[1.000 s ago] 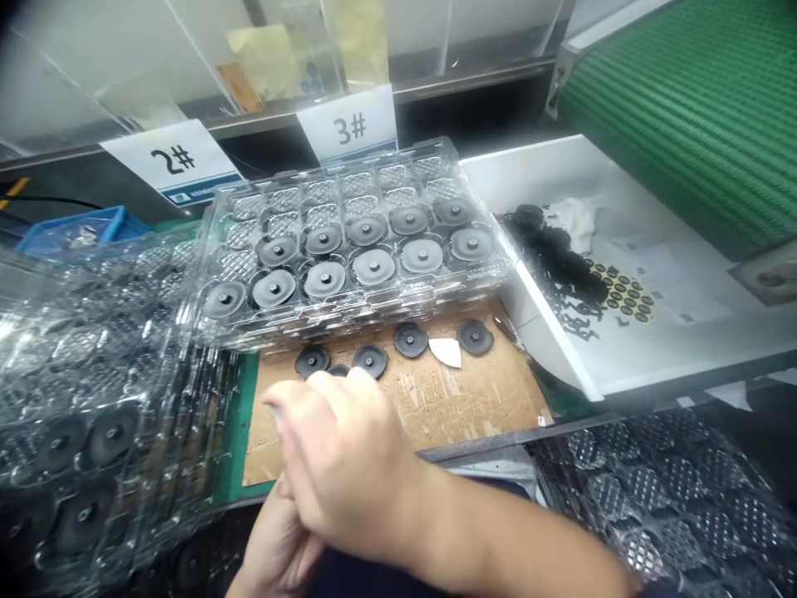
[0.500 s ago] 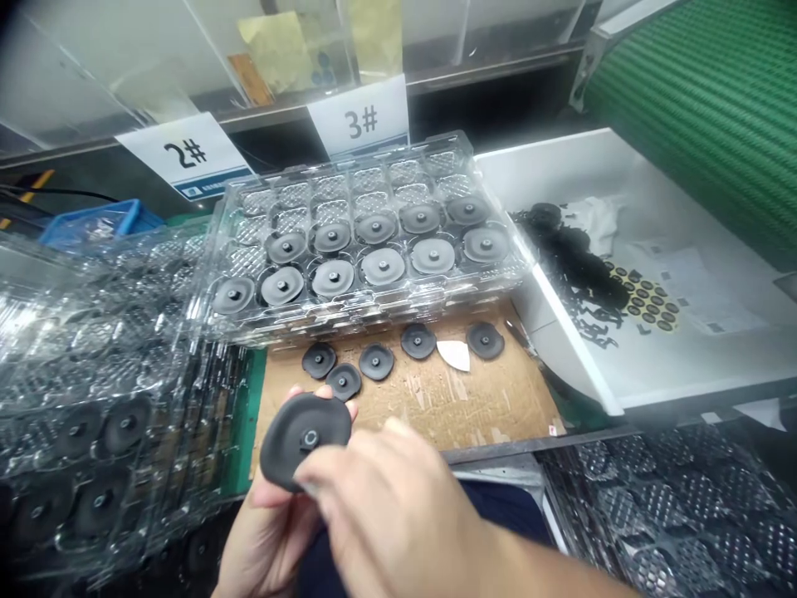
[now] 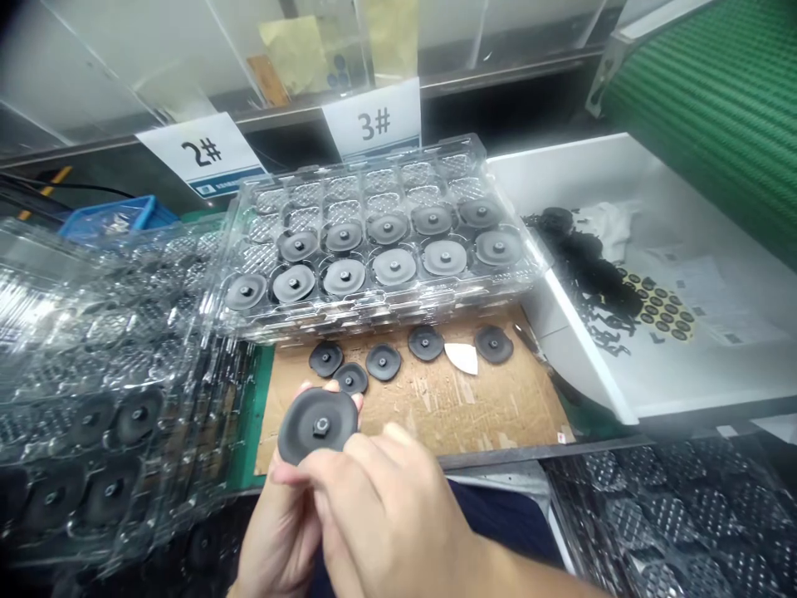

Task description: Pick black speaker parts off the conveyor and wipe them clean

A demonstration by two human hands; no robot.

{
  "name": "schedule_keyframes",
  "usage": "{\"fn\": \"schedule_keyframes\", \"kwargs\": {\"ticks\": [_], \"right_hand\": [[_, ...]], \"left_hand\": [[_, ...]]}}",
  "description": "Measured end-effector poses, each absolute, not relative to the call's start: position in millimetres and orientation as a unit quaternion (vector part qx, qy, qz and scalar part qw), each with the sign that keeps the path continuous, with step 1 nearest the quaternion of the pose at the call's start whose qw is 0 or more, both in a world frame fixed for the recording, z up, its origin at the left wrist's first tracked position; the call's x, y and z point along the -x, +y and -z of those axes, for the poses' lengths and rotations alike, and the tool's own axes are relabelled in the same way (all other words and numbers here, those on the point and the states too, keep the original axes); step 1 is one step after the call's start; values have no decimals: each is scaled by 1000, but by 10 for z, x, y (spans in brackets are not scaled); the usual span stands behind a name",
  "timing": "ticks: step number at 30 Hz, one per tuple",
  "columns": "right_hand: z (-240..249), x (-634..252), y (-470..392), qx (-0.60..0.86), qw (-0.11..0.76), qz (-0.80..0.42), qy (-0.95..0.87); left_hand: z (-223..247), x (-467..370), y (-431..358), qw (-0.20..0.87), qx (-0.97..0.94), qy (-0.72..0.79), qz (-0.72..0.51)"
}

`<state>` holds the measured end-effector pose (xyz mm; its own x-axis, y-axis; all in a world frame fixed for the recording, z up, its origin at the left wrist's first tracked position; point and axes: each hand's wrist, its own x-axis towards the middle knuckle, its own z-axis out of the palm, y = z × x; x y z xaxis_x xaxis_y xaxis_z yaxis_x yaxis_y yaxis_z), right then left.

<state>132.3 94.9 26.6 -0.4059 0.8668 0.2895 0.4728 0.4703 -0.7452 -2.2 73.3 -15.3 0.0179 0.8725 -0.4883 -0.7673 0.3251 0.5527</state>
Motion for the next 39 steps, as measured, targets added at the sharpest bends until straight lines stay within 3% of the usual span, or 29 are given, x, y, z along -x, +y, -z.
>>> {"fn": "schedule_keyframes", "kwargs": {"ticks": [6, 12, 16, 20, 23, 26, 31, 36, 39], "right_hand": [[416, -1558, 1097, 597, 295, -336, -666], [1012, -1732, 675, 589, 256, -378, -667], [624, -1670, 777, 594, 277, -383, -651], [-67, -1420, 1019, 513, 383, -344, -686], [-328, -1239, 1052, 413, 362, -339, -763], [-355, -1171, 1069, 368, 294, -400, -786], [-343, -1179, 1091, 401, 359, -294, -790], [-404, -1451, 888, 380, 293, -378, -792], [-428, -1577, 883, 452, 283, -312, -787]], "left_hand": [[243, 69, 820, 710, 22, 372, -597], [267, 132, 835, 723, 67, 349, -592], [240, 93, 821, 733, 35, 353, -580], [203, 35, 772, 739, -32, 366, -565], [205, 64, 726, 755, -51, 380, -532], [229, 108, 700, 753, -61, 400, -519], [166, 92, 687, 759, -61, 415, -499], [58, 95, 700, 794, -53, 368, -482], [56, 55, 703, 798, -54, 351, -487]]}}
